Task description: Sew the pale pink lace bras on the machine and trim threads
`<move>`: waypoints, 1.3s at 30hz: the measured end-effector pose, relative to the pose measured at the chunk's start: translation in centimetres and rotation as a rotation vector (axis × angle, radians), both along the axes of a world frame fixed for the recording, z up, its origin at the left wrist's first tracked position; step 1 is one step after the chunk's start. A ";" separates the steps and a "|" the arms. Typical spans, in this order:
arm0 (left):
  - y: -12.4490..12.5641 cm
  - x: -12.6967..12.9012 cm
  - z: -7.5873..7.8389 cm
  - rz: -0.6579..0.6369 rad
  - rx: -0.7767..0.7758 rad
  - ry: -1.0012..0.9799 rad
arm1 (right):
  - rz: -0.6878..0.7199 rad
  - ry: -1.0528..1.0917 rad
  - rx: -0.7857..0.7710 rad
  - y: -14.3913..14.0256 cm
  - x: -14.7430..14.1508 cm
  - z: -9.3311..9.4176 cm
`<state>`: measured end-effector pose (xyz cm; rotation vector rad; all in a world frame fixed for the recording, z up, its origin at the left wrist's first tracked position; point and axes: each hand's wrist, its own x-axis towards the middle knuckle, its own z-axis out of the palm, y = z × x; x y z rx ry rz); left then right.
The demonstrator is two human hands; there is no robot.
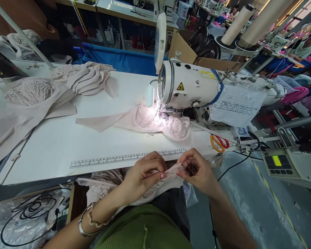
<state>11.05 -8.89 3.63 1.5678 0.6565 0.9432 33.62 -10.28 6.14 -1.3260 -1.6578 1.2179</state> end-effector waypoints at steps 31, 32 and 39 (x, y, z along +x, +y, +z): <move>-0.1 0.6 0.0 0.133 -0.125 0.117 | -0.016 0.039 0.168 -0.4 -0.6 -0.6; -0.1 0.6 0.0 0.140 -0.123 0.115 | -0.015 0.043 0.176 -0.5 -0.6 -0.6; -0.1 0.7 -0.1 0.141 -0.117 0.120 | -0.041 0.014 0.282 -0.5 -0.6 -0.5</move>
